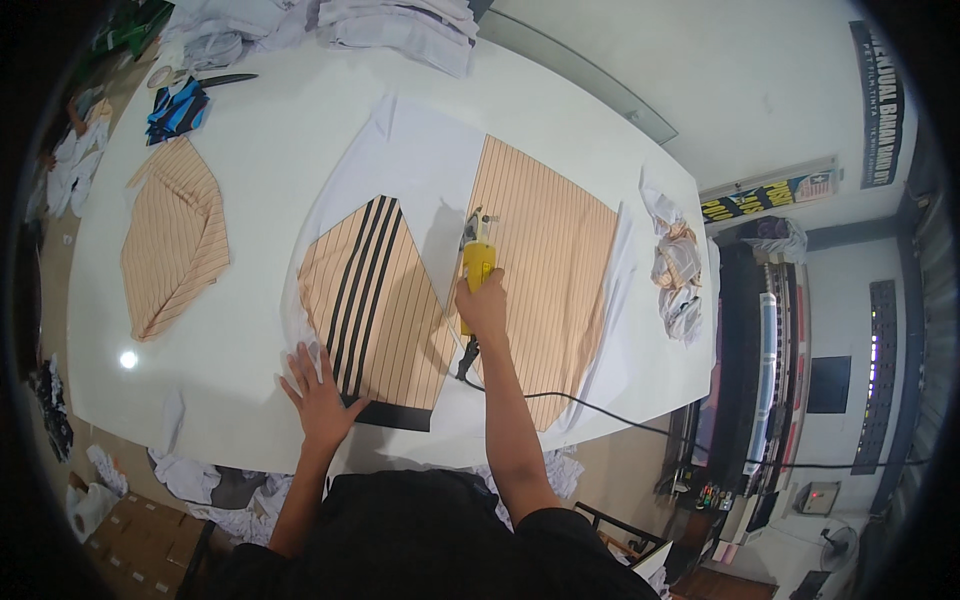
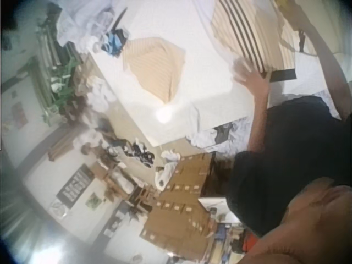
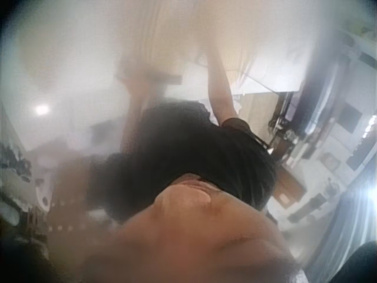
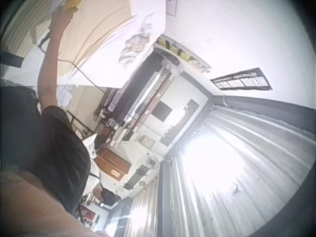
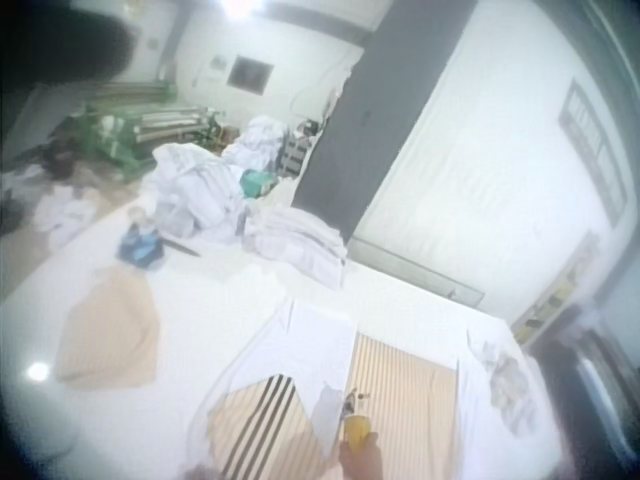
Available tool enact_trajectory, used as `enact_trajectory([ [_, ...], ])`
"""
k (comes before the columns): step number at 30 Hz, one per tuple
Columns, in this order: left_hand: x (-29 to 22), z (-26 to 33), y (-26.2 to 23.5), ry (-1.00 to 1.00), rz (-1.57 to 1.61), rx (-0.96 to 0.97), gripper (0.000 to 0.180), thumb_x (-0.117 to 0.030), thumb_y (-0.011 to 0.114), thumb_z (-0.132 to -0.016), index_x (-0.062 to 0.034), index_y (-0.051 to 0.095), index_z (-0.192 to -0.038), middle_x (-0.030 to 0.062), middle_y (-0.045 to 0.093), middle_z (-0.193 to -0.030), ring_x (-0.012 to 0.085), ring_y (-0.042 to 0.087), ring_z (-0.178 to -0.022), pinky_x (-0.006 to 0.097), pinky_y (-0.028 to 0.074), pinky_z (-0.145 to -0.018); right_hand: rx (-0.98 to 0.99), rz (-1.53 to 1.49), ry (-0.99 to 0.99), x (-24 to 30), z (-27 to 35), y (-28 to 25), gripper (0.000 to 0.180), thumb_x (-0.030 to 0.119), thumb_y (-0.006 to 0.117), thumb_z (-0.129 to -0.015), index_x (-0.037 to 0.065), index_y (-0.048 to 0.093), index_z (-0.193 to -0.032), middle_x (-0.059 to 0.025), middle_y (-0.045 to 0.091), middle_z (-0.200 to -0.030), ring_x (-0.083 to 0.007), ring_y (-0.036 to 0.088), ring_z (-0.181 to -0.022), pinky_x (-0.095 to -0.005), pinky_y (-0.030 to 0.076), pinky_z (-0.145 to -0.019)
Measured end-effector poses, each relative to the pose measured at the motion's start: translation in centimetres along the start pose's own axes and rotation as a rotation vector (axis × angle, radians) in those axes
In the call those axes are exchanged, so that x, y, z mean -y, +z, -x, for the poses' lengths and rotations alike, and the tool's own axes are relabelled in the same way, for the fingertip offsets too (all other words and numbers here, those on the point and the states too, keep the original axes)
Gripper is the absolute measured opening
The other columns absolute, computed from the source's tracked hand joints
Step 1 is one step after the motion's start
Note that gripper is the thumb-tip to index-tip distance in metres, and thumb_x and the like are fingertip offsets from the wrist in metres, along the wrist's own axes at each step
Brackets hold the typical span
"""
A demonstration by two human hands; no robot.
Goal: The person uses a yellow electric fabric cutter to cut a striped pattern from a large sheet of white fabric on a table. After cutting, the person gathers the cut pieces and the remaining fabric scraps.
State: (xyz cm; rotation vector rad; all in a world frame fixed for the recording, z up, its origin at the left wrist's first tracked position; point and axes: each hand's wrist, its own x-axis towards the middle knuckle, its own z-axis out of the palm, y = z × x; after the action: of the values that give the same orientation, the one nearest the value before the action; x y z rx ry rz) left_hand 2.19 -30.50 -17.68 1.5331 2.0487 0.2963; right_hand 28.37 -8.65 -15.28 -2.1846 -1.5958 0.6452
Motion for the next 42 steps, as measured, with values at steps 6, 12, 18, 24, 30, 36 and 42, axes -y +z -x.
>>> enact_trajectory([
  [6, -0.2, -1.9, -1.1, -0.062, 0.014, 0.028, 0.129, -0.048, 0.090, -0.067, -0.0064, 0.017, -0.165, 0.0254, 0.001, -0.172, 0.0487, -0.005, -0.158, 0.072, -0.003, -0.120, -0.004, 0.029, 0.009, 0.7, -3.6, 0.4, 0.065, 0.031, 0.068, -0.090, -0.014, 0.037, -0.127, -0.0406, 0.067, -0.101, -0.0511, 0.072, -0.088, -0.0512, 0.060, -0.074],
  [12, 0.0, -2.9, -1.6, -0.068, 0.067, 0.041, 0.125, -0.040, 0.094, -0.066, -0.0028, 0.024, -0.162, 0.0271, 0.003, -0.171, 0.0485, -0.003, -0.158, 0.071, -0.004, -0.120, 0.005, 0.031, 0.021, 2.8, -6.5, 0.1, 0.069, 0.031, 0.069, -0.090, -0.015, 0.037, -0.130, -0.0403, 0.067, -0.104, -0.0490, 0.073, -0.088, -0.0502, 0.061, -0.073],
  [18, -0.5, -3.6, -1.9, -0.076, 0.062, 0.056, 0.130, -0.032, 0.096, -0.063, -0.0046, 0.019, -0.164, 0.0285, 0.004, -0.170, 0.0494, -0.002, -0.158, 0.074, 0.001, -0.119, -0.012, 0.042, 0.010, 2.6, -10.2, 0.3, 0.071, 0.033, 0.068, -0.089, -0.015, 0.036, -0.131, -0.0402, 0.066, -0.104, -0.0486, 0.073, -0.088, -0.0501, 0.061, -0.072],
  [24, -0.7, -4.8, -2.2, -0.030, 0.072, 0.009, 0.129, -0.035, 0.095, -0.064, -0.0050, 0.019, -0.164, 0.0287, 0.004, -0.170, 0.0494, -0.002, -0.158, 0.074, 0.002, -0.119, -0.008, 0.061, 0.005, 4.1, -13.2, 0.1, 0.074, 0.034, 0.068, -0.089, -0.017, 0.035, -0.131, -0.0398, 0.066, -0.103, -0.0483, 0.073, -0.089, -0.0503, 0.061, -0.074],
  [30, -1.0, -6.2, -2.9, -0.037, 0.053, 0.019, 0.130, -0.040, 0.094, -0.065, -0.0057, 0.019, -0.164, 0.0280, 0.005, -0.170, 0.0499, -0.002, -0.157, 0.073, 0.003, -0.120, -0.001, 0.037, -0.017, 4.0, -16.8, 0.0, 0.075, 0.035, 0.068, -0.088, -0.017, 0.035, -0.130, -0.0401, 0.066, -0.106, -0.0484, 0.072, -0.091, -0.0505, 0.060, -0.075],
  [36, -1.2, -6.4, -3.5, -0.068, 0.059, 0.030, 0.128, -0.040, 0.094, -0.065, -0.0028, 0.021, -0.163, 0.0286, 0.003, -0.171, 0.0499, -0.003, -0.158, 0.073, 0.002, -0.120, -0.016, 0.056, -0.017, 5.2, -19.8, 0.2, 0.074, 0.036, 0.068, -0.088, -0.016, 0.036, -0.130, -0.0393, 0.066, -0.107, -0.0484, 0.072, -0.095, -0.0493, 0.060, -0.078],
  [42, 0.5, -6.5, -2.2, -0.068, -0.008, 0.063, 0.129, -0.060, 0.087, -0.068, -0.0003, 0.022, -0.163, 0.0302, 0.005, -0.170, 0.0515, -0.002, -0.157, 0.072, 0.001, -0.120, -0.026, 0.068, -0.039, 5.1, -23.2, 0.2, 0.074, 0.037, 0.068, -0.088, -0.015, 0.037, -0.129, -0.0384, 0.066, -0.111, -0.0484, 0.071, -0.097, -0.0497, 0.059, -0.081],
])
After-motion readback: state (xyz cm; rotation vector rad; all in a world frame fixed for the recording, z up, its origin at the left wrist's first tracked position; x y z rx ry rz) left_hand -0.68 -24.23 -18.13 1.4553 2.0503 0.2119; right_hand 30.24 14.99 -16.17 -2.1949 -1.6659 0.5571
